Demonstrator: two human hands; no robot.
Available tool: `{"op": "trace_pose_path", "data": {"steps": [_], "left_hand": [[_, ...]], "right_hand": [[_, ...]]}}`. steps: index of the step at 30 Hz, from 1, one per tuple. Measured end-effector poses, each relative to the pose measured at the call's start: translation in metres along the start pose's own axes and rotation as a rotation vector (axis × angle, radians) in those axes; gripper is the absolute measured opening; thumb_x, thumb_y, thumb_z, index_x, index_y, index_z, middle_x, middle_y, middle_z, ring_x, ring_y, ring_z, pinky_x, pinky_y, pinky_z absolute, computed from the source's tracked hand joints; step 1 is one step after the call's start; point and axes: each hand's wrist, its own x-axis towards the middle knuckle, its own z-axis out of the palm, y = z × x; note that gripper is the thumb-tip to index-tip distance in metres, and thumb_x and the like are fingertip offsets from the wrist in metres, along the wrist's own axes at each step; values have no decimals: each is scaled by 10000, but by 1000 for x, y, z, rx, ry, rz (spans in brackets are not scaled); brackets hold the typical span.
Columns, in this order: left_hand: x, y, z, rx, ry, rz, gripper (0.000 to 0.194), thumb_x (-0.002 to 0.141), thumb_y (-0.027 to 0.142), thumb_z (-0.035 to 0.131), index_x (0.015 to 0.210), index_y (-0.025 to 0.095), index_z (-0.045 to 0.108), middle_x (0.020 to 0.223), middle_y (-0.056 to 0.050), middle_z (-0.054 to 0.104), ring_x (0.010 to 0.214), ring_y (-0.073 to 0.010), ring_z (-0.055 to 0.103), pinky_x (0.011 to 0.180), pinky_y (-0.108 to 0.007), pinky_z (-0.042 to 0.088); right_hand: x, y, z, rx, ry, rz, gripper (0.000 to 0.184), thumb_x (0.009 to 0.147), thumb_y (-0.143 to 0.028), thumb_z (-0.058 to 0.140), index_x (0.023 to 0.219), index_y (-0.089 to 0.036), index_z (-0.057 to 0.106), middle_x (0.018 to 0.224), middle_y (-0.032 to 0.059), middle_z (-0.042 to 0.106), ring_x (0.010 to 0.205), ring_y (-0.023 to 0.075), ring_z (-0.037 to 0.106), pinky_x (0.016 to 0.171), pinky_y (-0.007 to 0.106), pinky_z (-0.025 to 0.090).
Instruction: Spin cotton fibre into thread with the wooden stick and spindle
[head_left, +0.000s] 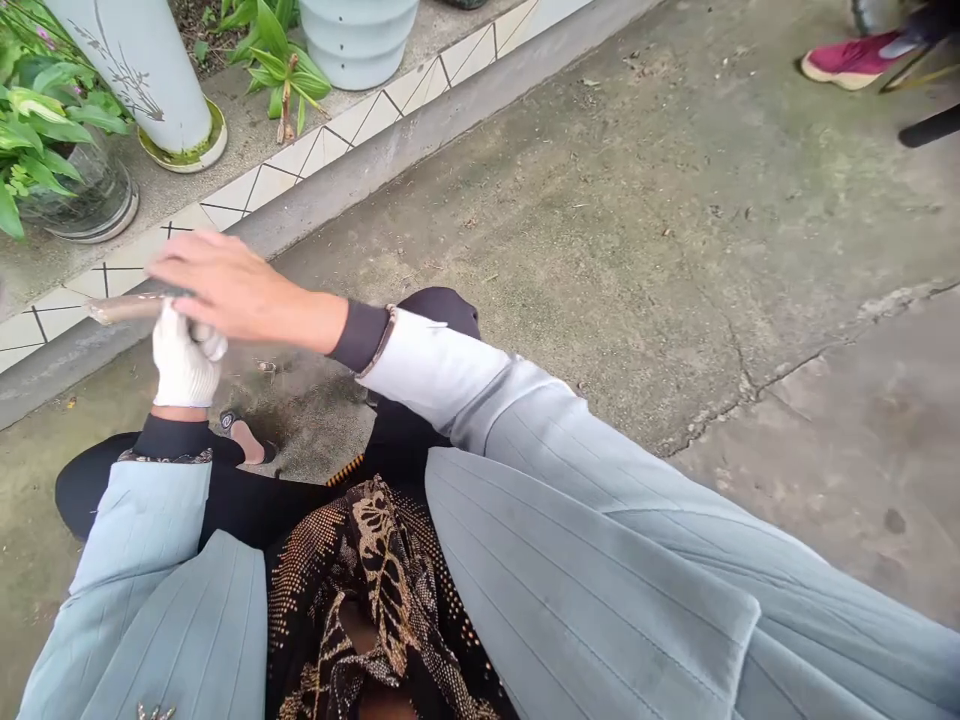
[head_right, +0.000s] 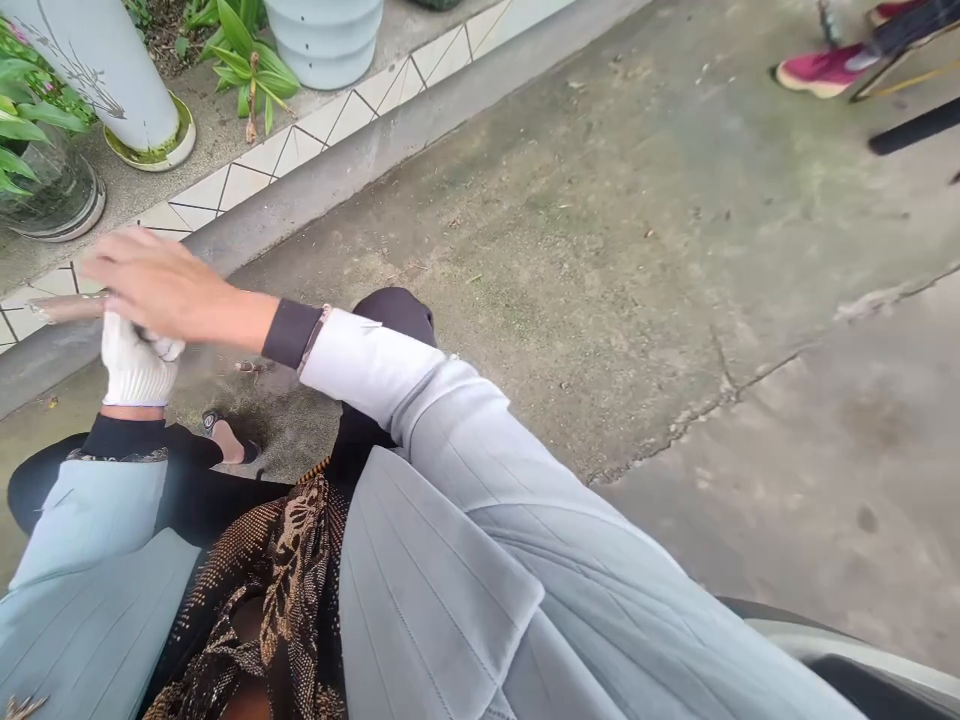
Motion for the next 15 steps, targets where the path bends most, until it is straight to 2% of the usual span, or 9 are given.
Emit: {"op": "trace_pose_path", "data": {"steps": [1,2,4,6,8,12,15], "left_hand": [[-1,-3,3,-50,82,73,544,1009,757,448,815,261,335,567,112,105,461,-85,53,456,-226,114],[-2,-6,6,-153,146,140,543,967,716,592,805,258,350,549,121,150,451,-73,81,450,-235,123],[-4,-11,13,-224,175,149,583,938,686,685,756,252,341,516,123,208,415,-62,126,431,-252,129],[-6,-13,18,-230,194,109,589,960,671,684,725,249,347,491,123,227,385,-58,140,416,-254,137],[-7,-14,22,-238,208,70,582,981,670,672,717,245,376,483,123,256,370,-55,154,406,-246,148],[-7,-16,24,-265,223,64,548,992,707,646,769,233,484,522,90,402,373,-59,210,396,-238,180],[-7,-21,23,-195,177,105,493,937,688,711,837,231,554,551,87,429,393,-64,221,396,-230,191]], "right_hand": [[1,23,3,91,0,104,548,1103,-391,532,1579,-128,605,1635,166,576,1474,312,527,1280,426,401],[1,42,6,168,-59,156,568,1079,-389,583,1599,-160,574,1594,155,615,1404,298,587,1211,404,475],[-3,66,12,316,-210,200,579,1028,-345,662,1582,-205,571,1405,125,732,1175,252,693,1021,330,581],[-9,72,20,437,-296,243,633,1030,-307,660,1634,-200,504,1219,102,772,949,193,706,852,274,598],[-13,69,30,529,-295,297,639,1073,-267,589,1684,-178,427,1058,67,751,804,144,655,727,236,563],[-15,67,46,646,-198,300,580,1128,-246,501,1693,-174,390,946,15,660,714,88,562,665,202,501],[-16,76,45,650,-147,339,530,1144,-274,476,1657,-157,413,885,-4,617,658,75,515,640,202,482]]}}
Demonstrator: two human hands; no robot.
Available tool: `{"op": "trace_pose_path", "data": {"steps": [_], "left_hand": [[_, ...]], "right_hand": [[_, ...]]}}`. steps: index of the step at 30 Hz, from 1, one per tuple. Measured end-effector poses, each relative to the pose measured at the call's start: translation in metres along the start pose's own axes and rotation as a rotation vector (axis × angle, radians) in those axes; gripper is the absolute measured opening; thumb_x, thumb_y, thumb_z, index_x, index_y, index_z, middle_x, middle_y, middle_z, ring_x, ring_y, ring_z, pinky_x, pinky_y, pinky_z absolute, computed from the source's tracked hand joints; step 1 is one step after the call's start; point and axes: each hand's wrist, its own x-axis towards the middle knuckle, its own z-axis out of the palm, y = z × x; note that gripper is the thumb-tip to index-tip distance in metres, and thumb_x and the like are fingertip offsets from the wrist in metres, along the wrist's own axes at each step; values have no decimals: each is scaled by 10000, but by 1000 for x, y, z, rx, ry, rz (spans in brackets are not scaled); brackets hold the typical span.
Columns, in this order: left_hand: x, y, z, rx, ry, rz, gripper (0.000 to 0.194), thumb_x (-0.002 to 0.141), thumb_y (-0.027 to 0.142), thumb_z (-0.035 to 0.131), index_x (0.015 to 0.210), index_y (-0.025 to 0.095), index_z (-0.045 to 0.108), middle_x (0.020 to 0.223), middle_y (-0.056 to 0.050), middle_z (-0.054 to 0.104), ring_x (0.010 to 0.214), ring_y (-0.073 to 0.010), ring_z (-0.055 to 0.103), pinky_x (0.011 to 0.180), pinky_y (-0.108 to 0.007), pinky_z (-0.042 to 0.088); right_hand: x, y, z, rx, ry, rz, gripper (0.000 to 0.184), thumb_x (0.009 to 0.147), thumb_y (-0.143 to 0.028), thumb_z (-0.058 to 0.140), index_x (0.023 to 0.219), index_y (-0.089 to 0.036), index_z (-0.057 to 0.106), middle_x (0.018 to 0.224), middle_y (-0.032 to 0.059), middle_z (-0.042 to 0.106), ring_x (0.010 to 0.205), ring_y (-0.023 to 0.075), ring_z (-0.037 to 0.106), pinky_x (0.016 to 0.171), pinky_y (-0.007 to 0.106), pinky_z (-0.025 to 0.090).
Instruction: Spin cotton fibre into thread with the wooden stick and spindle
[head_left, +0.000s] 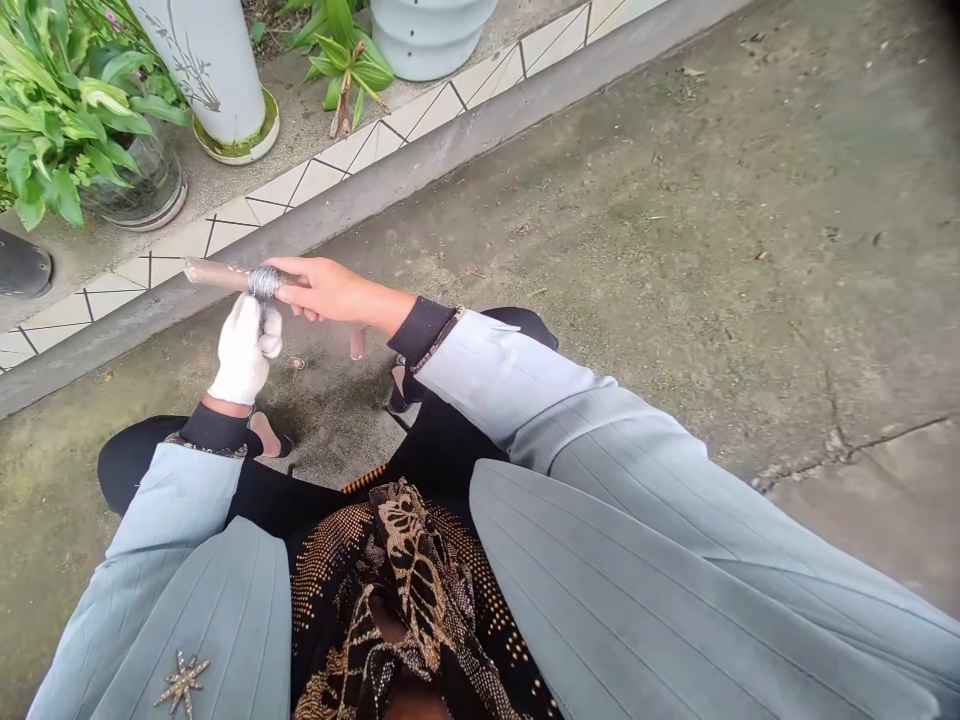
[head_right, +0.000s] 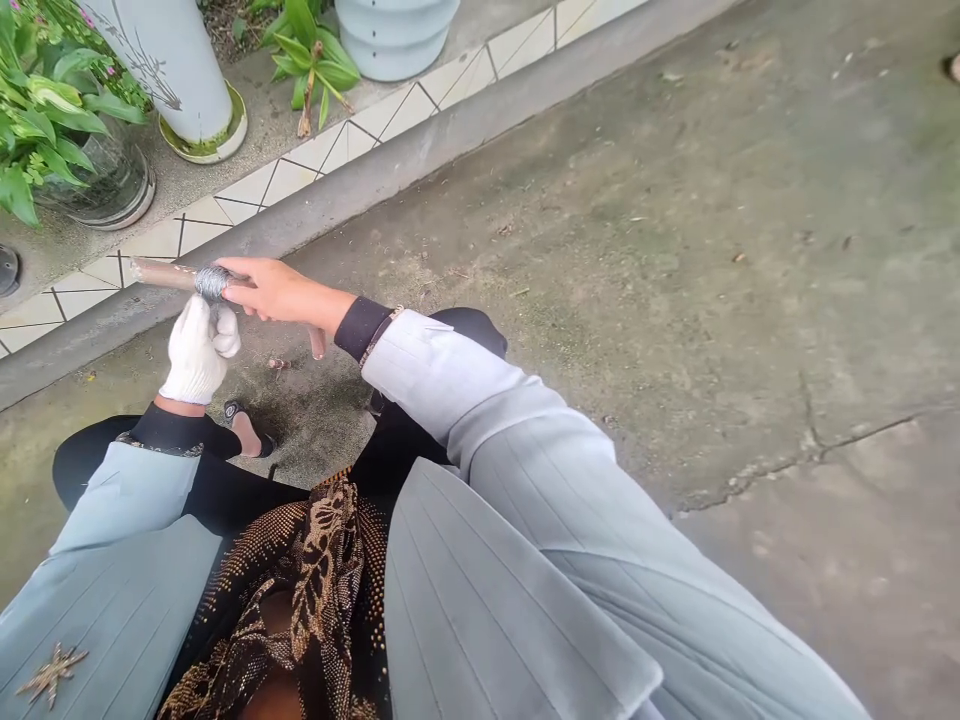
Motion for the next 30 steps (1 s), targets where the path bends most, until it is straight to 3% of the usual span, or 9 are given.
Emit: {"op": "trace_pose_path", "data": {"steps": [3,6,11,14,18,21,24,27,30], "left_hand": [[1,-6,-5,154,-139,24,408,870,598,774,915,215,642,549,92,416,416,-73,255,409,-226,208],[2,-10,-11,420,-307,68,327,910,513,684,946,188,691,597,53,499,492,-107,410,488,-238,335],[6,-10,-19,934,-525,229,385,1007,475,474,965,180,718,890,-56,745,759,-187,655,746,-310,525],[7,-12,-20,1249,-593,302,417,1028,430,419,1051,175,747,1004,-110,801,911,-255,743,843,-349,548],[5,-16,-17,1580,-674,347,448,1059,385,386,1188,175,760,1037,-138,822,919,-289,779,777,-346,540],[5,-14,-18,1577,-734,398,468,1078,383,358,1203,183,763,1078,-136,826,963,-285,786,785,-341,545],[7,-7,-23,1478,-698,409,473,1076,403,358,1203,192,761,1114,-125,824,997,-276,780,837,-344,563],[9,0,-28,1328,-631,363,478,1065,443,374,1185,186,759,1142,-120,819,1021,-276,770,902,-360,575],[11,-2,-32,1163,-589,295,491,1064,493,392,1172,175,751,1113,-109,815,993,-261,761,931,-360,581]], "right_hand": [[-4,3,-15,-63,94,79,463,1129,-278,507,1567,-126,505,858,-1,633,630,83,511,633,213,476],[-10,5,-29,-221,156,153,362,1130,-303,507,1400,-98,633,907,48,700,685,115,575,689,247,497],[-19,5,-32,-737,132,230,377,1112,-329,552,1372,-95,693,1212,182,766,1074,267,718,909,349,519],[-22,-3,-24,-950,-74,330,407,1097,-283,561,1418,-77,701,1285,241,758,1174,330,726,924,380,513],[-21,-8,-15,-1102,-554,460,333,1033,-230,663,1268,-30,787,1201,224,780,1087,317,738,847,375,499],[-21,-3,-14,-1038,-815,397,289,1012,-262,708,1186,-56,812,903,92,758,865,221,696,780,334,466],[-27,-3,-20,-747,-931,354,262,1025,-247,683,1211,-112,807,679,-26,608,646,125,561,708,286,414],[-37,-14,-33,-434,-925,280,295,1010,-238,704,1278,-144,787,693,-52,604,606,90,516,685,267,392],[-46,-24,-48,-249,-753,168,280,1016,-275,710,1261,-157,775,719,-59,609,623,77,520,681,253,385]]}}
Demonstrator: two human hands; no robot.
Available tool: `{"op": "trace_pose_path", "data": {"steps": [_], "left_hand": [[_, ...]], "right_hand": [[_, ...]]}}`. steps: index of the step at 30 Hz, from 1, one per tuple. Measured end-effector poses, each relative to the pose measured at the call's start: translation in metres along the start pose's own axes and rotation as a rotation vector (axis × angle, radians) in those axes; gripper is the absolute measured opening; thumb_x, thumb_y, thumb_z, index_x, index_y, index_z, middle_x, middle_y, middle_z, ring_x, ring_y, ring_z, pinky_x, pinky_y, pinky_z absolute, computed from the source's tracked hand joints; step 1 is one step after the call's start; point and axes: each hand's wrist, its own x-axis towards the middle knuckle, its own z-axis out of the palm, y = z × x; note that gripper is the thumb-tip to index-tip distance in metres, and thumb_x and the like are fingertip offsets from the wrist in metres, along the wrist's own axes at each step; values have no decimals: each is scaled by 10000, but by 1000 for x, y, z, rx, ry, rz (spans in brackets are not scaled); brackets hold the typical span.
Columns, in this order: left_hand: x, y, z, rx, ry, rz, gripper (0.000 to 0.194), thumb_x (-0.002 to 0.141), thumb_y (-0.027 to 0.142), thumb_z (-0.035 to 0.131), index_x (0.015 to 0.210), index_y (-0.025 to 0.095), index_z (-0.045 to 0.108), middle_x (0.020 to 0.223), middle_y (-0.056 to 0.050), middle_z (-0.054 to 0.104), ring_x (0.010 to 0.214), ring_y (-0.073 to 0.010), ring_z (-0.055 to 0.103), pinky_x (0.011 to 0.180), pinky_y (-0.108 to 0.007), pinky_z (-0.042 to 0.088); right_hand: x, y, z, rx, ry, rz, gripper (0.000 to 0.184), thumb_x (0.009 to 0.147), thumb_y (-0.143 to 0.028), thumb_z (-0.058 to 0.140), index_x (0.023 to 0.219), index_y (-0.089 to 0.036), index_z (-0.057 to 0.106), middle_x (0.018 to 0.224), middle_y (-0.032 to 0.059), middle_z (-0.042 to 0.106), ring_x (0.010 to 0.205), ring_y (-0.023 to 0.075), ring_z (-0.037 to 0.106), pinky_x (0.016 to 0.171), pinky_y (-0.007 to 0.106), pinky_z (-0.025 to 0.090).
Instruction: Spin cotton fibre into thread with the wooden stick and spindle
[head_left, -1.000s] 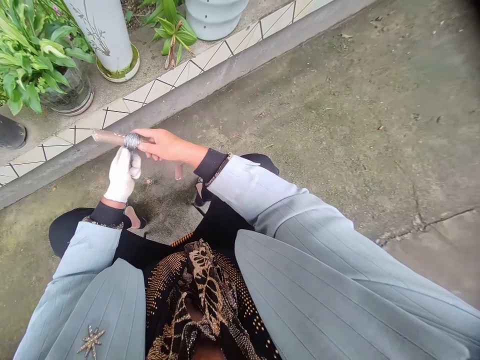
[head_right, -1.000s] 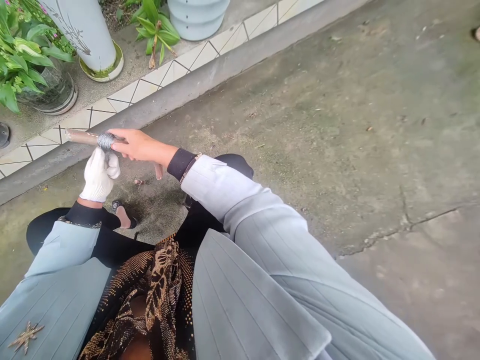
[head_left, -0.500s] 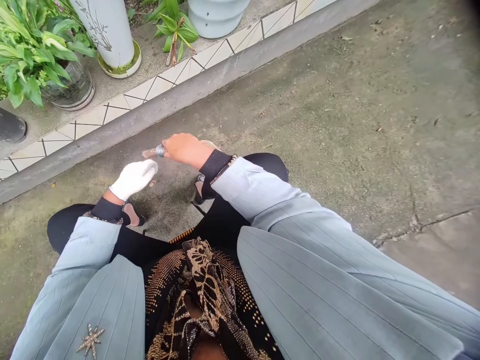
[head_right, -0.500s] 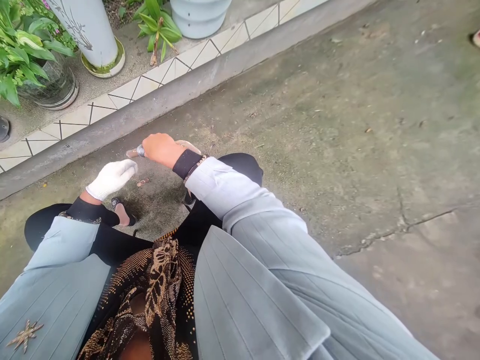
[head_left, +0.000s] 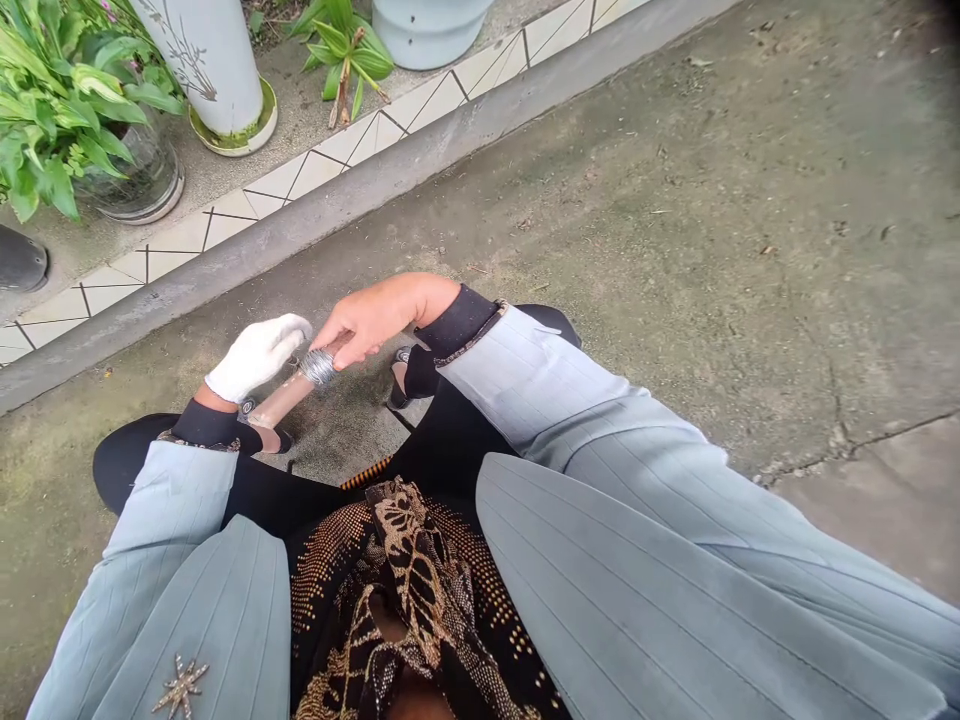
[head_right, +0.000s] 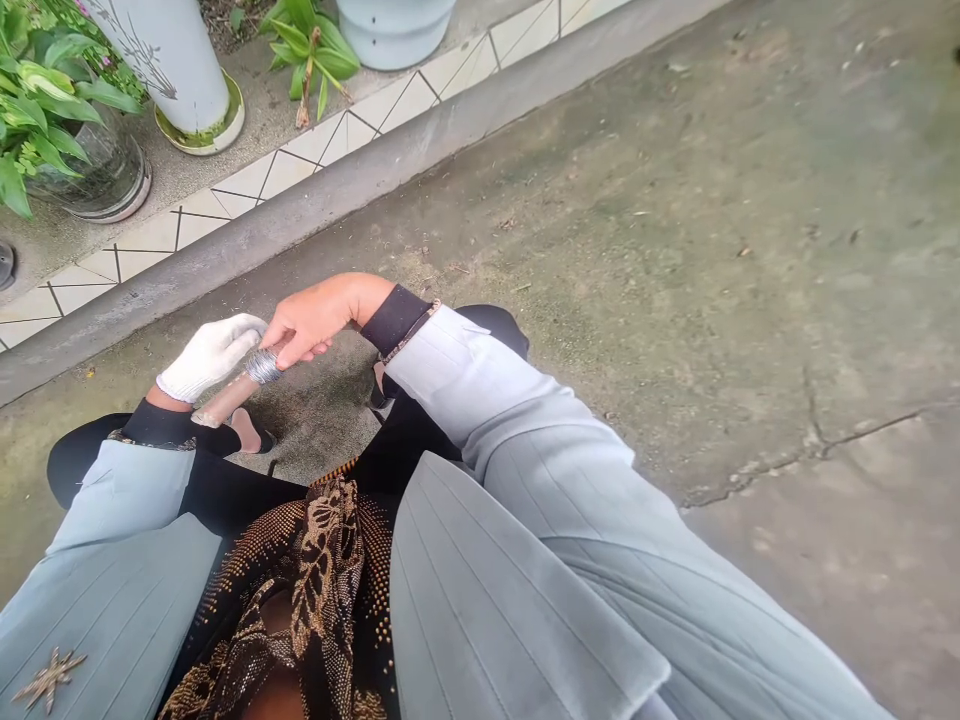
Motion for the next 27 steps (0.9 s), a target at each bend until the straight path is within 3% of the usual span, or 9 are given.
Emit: {"op": "trace_pose_path", "data": {"steps": [3,7,12,15,20,24,27], "left_hand": [[3,-10,8,-121,8,-20,473,1023,525,491,1204,157,727,1089,-118,808,963,-258,755,914,-366,599],[4,-16,13,-112,78,-92,441,1017,500,454,1095,160,723,1095,-154,791,987,-284,733,969,-428,592],[0,1,10,-124,-105,-33,505,1042,570,388,1064,187,716,920,-70,754,800,-217,690,826,-348,575],[1,8,10,-153,-206,30,501,1034,584,388,1028,200,710,844,-44,734,746,-205,678,759,-316,545],[2,4,4,-72,-128,79,500,1035,583,382,974,201,698,879,-51,752,738,-201,663,779,-322,527],[-2,-1,-4,39,-53,57,502,1042,560,366,1002,199,713,939,-87,774,821,-235,708,817,-337,536],[-4,-2,-8,126,14,0,471,1042,501,372,1073,199,732,1031,-116,796,902,-261,738,868,-353,549]], "right_hand": [[-8,4,-5,55,178,-71,209,1056,-309,654,1015,-131,755,687,-51,578,605,69,496,654,242,368],[-4,10,-7,91,394,-26,361,1088,-351,610,800,-136,652,622,-40,537,573,70,462,623,235,357],[9,11,-11,-68,761,248,345,1106,-401,580,1020,-100,726,837,76,693,783,168,624,744,285,457],[15,17,-16,-313,867,428,426,1092,-444,598,1203,-60,747,1099,180,745,1046,289,683,894,359,493],[18,24,-20,-516,700,569,502,1084,-460,613,1320,-38,747,1235,256,754,1176,373,709,967,414,524],[22,18,-14,-600,502,596,500,1031,-440,703,1313,-32,770,1172,266,777,1099,363,745,876,399,536],[30,11,-5,-631,309,544,427,1006,-407,738,1230,-51,805,1076,209,787,965,297,736,771,364,481]]}}
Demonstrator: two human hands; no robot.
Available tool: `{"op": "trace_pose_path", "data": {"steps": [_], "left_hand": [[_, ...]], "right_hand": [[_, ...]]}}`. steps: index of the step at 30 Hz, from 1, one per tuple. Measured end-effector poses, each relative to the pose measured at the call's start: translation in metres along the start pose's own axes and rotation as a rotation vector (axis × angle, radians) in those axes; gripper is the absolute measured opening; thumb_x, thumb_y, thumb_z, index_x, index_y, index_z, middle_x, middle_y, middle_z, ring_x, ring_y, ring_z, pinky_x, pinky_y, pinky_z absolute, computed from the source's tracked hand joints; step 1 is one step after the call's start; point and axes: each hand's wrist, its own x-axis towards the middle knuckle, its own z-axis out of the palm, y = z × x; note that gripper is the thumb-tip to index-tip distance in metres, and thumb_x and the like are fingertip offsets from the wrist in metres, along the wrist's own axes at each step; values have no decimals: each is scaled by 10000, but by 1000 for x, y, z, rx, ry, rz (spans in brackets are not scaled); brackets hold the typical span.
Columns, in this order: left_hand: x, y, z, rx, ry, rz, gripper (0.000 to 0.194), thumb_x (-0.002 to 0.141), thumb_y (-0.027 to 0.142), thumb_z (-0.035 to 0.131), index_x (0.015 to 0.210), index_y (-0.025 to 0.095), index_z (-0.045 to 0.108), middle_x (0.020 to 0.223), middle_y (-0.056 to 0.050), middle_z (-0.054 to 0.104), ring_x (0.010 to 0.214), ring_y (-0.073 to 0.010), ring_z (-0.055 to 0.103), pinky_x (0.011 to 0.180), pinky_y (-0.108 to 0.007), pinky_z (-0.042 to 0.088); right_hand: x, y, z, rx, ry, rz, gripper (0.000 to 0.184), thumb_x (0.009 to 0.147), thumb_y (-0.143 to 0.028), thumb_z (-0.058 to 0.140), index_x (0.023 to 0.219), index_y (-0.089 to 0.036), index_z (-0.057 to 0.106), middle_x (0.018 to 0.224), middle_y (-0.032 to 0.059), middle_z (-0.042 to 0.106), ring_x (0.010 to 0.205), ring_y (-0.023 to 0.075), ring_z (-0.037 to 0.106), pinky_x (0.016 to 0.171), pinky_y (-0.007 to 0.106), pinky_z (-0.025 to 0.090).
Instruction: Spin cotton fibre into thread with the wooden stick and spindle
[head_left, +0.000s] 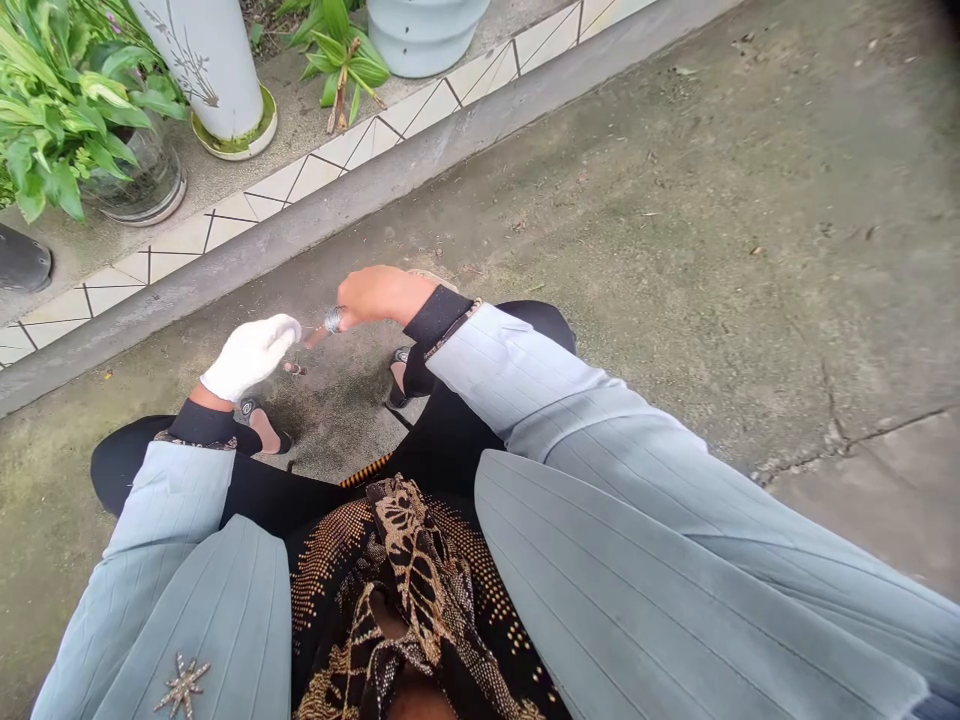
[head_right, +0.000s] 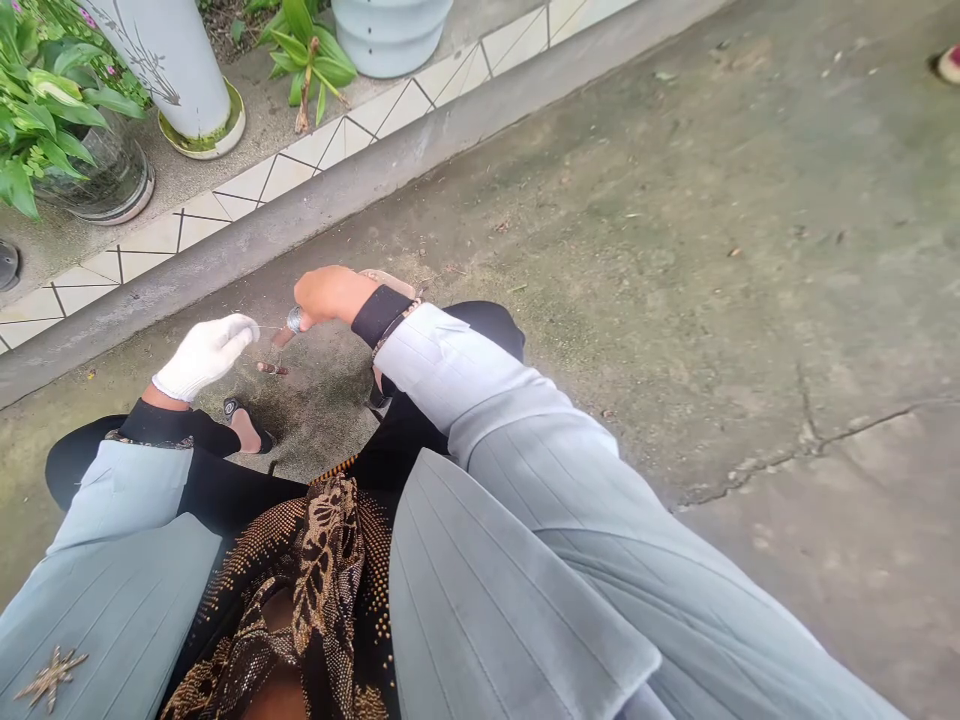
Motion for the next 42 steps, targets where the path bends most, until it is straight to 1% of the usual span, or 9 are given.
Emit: {"op": "trace_pose_path", "data": {"steps": [5,8,11,14,20,25,32,38,42], "left_hand": [[0,1,-2,-4,48,-83,437,1027,438,385,1070,186,740,1041,-122,799,947,-273,752,911,-373,562],[1,1,0,-134,18,-81,420,1035,466,417,1067,188,730,1024,-102,789,938,-255,743,923,-381,574],[2,0,6,-250,41,-112,404,1062,512,434,1098,224,715,995,-86,768,917,-250,731,865,-406,586],[3,1,12,-316,49,-103,440,1074,558,415,1076,226,704,958,-84,735,833,-225,693,805,-391,575],[5,11,25,-542,-143,-26,508,1049,646,460,1050,185,672,769,-12,633,640,-147,585,645,-276,482],[4,22,21,-501,-198,5,500,1052,629,448,1051,185,679,794,-19,674,665,-149,593,667,-267,479],[8,18,6,-209,-58,72,507,1046,582,386,982,193,704,889,-58,738,769,-202,644,803,-324,516],[4,18,-2,-203,-102,49,496,1046,567,399,1006,193,722,895,-57,766,774,-212,678,788,-326,522],[4,12,-4,-297,-35,34,482,1035,575,455,1010,179,729,950,-71,772,849,-213,684,827,-333,548]], "right_hand": [[-6,-14,9,190,-188,-363,249,985,-378,744,1015,-141,812,785,9,684,702,132,556,675,295,344],[-19,-9,5,379,-80,-508,229,967,-378,756,916,-155,769,703,-40,586,678,108,478,682,287,308],[-31,2,-4,489,192,-416,231,997,-356,711,924,-139,736,715,-36,533,706,113,436,697,291,293],[-32,11,-9,472,350,-274,238,1006,-351,692,957,-121,728,773,-7,556,765,134,444,728,299,302],[-17,13,-4,351,393,-86,361,1056,-433,633,1146,-106,759,976,93,699,951,230,604,841,328,392],[-10,9,-3,237,401,75,445,1080,-431,628,1291,-55,738,1179,199,740,1136,335,669,957,391,463],[-8,1,-4,80,187,57,414,1018,-352,732,1287,-40,780,1178,237,776,1124,349,726,917,400,502],[-22,-4,-5,171,-208,-263,218,985,-306,738,1018,-115,839,817,46,750,802,174,661,770,312,419],[-36,4,-9,403,-86,-438,193,967,-311,728,902,-144,800,680,-27,631,676,114,542,703,283,368]]}}
